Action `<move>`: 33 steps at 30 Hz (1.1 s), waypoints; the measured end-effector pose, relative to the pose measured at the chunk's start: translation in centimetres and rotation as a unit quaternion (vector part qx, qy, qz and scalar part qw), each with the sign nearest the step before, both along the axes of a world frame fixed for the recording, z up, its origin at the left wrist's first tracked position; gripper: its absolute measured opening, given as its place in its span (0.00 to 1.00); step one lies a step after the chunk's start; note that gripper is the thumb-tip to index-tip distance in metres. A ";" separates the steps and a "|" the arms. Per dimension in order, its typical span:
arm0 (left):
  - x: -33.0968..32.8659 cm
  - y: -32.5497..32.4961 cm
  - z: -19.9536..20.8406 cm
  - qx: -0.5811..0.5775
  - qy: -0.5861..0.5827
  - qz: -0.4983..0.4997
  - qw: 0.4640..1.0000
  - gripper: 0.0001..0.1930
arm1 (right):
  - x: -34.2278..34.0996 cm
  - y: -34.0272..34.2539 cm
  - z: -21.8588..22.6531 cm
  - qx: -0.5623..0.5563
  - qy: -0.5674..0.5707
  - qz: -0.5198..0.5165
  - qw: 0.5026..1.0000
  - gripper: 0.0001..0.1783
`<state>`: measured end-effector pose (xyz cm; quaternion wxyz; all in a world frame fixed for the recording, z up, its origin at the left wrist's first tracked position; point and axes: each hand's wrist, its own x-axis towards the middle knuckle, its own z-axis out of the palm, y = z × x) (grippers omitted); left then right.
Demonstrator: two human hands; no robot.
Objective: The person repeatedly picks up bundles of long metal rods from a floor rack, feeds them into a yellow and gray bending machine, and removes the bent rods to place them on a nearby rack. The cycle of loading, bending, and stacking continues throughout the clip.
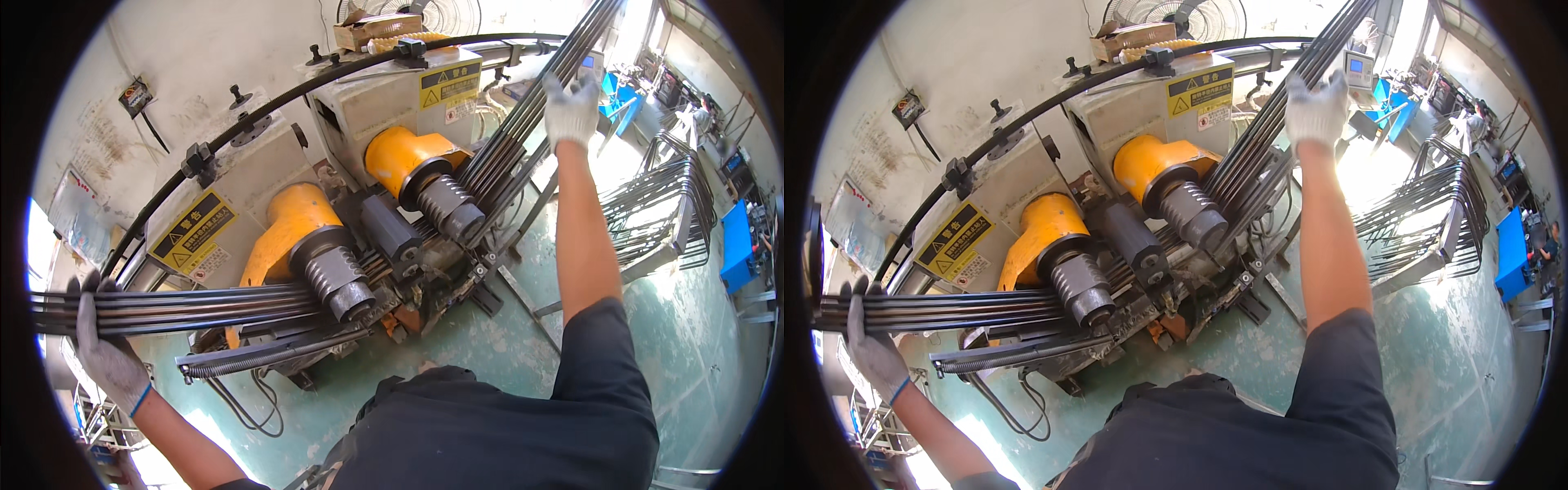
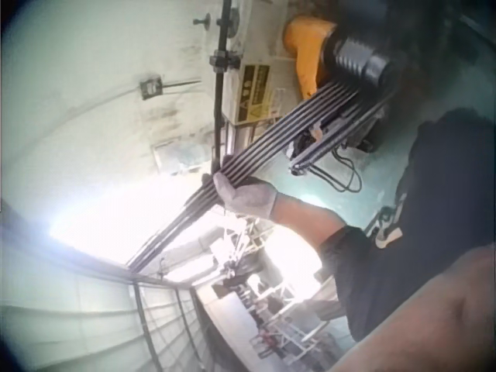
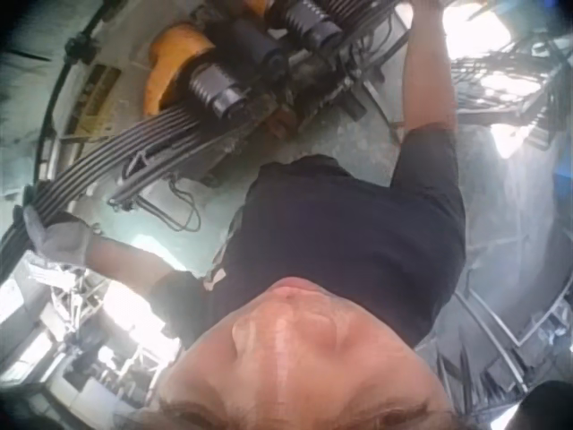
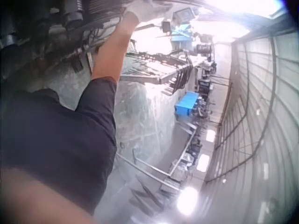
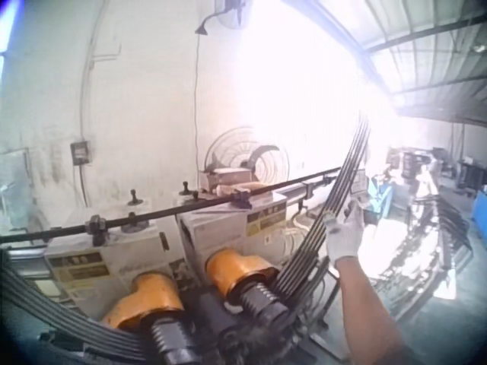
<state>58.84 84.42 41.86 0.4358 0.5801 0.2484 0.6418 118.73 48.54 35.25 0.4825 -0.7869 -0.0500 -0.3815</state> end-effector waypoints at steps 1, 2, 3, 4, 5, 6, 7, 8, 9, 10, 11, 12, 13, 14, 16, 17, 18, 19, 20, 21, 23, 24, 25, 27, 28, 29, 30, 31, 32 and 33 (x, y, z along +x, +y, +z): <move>1.5 -1.0 1.1 0.024 0.026 0.004 0.999 0.24 | 1.5 0.4 2.2 0.014 0.023 -0.007 1.000 0.52; 3.4 -0.5 0.5 0.028 0.051 -0.013 0.998 0.24 | 1.6 0.4 4.9 0.006 0.052 -0.018 0.998 0.47; 4.3 -1.0 1.3 0.044 0.082 -0.016 0.996 0.24 | 1.8 0.9 7.1 0.009 0.087 -0.014 0.996 0.43; 5.0 -1.4 2.2 0.058 0.104 -0.008 0.993 0.25 | 3.4 1.0 8.4 0.083 0.099 0.106 0.986 0.36; 5.6 -1.7 2.9 0.071 0.127 0.001 0.989 0.25 | 5.4 0.9 9.6 0.155 0.109 0.226 0.956 0.29; 7.9 -3.0 3.1 0.080 0.142 0.012 0.987 0.26 | 6.5 0.8 10.5 0.217 0.117 0.335 0.909 0.23; 10.1 -4.3 2.8 0.084 0.150 0.018 0.985 0.26 | 3.8 1.0 12.2 0.209 0.091 0.368 0.902 0.23; 11.3 -5.4 3.1 0.109 0.172 0.026 0.979 0.27 | 2.8 2.0 12.1 0.209 0.080 0.393 0.892 0.23; 12.4 -6.2 3.3 0.132 0.192 0.031 0.972 0.27 | 1.7 2.7 12.4 0.208 0.068 0.415 0.883 0.24; 13.5 -6.7 3.4 0.162 0.206 0.020 0.965 0.27 | 0.2 3.4 12.7 0.181 0.057 0.400 0.897 0.25; 14.9 -7.5 3.7 0.165 0.220 0.005 0.961 0.26 | -1.1 3.9 12.9 0.154 0.047 0.381 0.910 0.26; 16.1 -8.2 4.1 0.178 0.228 -0.018 0.957 0.25 | -2.0 4.5 13.2 0.137 0.022 0.377 0.916 0.27; 17.2 -8.8 4.5 0.191 0.235 -0.042 0.952 0.24 | -2.7 5.2 13.4 0.149 0.011 0.378 0.914 0.26; 18.1 -9.2 5.0 0.213 0.263 -0.034 0.940 0.23 | -5.1 6.2 13.7 0.135 0.020 0.357 0.924 0.25; 19.9 -10.5 6.0 0.173 0.275 -0.034 0.945 0.21 | -5.6 7.8 14.9 0.212 0.011 0.380 0.900 0.13; 19.4 -10.1 5.7 0.175 0.267 -0.038 0.947 0.21 | -10.7 8.6 15.1 0.151 -0.044 0.406 0.900 0.12; 19.2 -9.6 5.2 0.180 0.254 -0.049 0.949 0.21 | -13.4 9.9 15.2 0.124 -0.043 0.391 0.911 0.12; 19.0 -9.5 5.1 0.185 0.242 -0.064 0.950 0.21 | -14.9 10.4 15.4 0.096 -0.040 0.372 0.922 0.12; 19.3 -10.0 5.4 0.171 0.242 -0.076 0.952 0.20 | -11.7 10.5 14.4 0.081 -0.115 0.343 0.929 0.13; 19.4 -10.1 5.5 0.173 0.243 -0.073 0.952 0.20 | -11.3 10.2 14.3 0.065 -0.094 0.351 0.929 0.15; 19.5 -9.9 5.3 0.175 0.245 -0.065 0.951 0.19 | -11.5 10.0 14.3 0.029 -0.053 0.367 0.928 0.23; 19.5 -9.2 4.8 0.169 0.224 -0.079 0.957 0.18 | -12.5 9.7 14.7 0.026 -0.026 0.382 0.924 0.23; 19.3 -9.2 5.0 0.170 0.232 -0.068 0.955 0.18 | -12.6 10.0 14.7 0.036 -0.026 0.383 0.923 0.22; 19.5 -9.6 5.3 0.176 0.245 -0.054 0.952 0.17 | -12.0 10.1 14.5 0.055 -0.029 0.377 0.924 0.22; 19.6 -9.3 5.1 0.170 0.230 -0.065 0.956 0.16 | -11.4 10.2 14.6 0.024 -0.040 0.343 0.938 0.22; 19.6 -9.3 5.1 0.170 0.232 -0.069 0.955 0.16 | -11.5 10.1 14.6 0.035 -0.037 0.352 0.935 0.23; 19.7 -9.3 5.1 0.171 0.235 -0.073 0.954 0.17 | -11.7 10.1 14.5 0.045 -0.033 0.360 0.931 0.23; 19.7 -9.4 5.1 0.171 0.238 -0.077 0.953 0.17 | -11.9 10.0 14.6 0.056 -0.030 0.368 0.928 0.23; 19.6 -9.4 5.1 0.171 0.237 -0.074 0.953 0.17 | -11.9 10.1 14.5 0.056 -0.032 0.368 0.928 0.23; 19.5 -9.3 5.0 0.171 0.236 -0.070 0.954 0.17 | -11.8 10.3 14.5 0.056 -0.033 0.368 0.928 0.23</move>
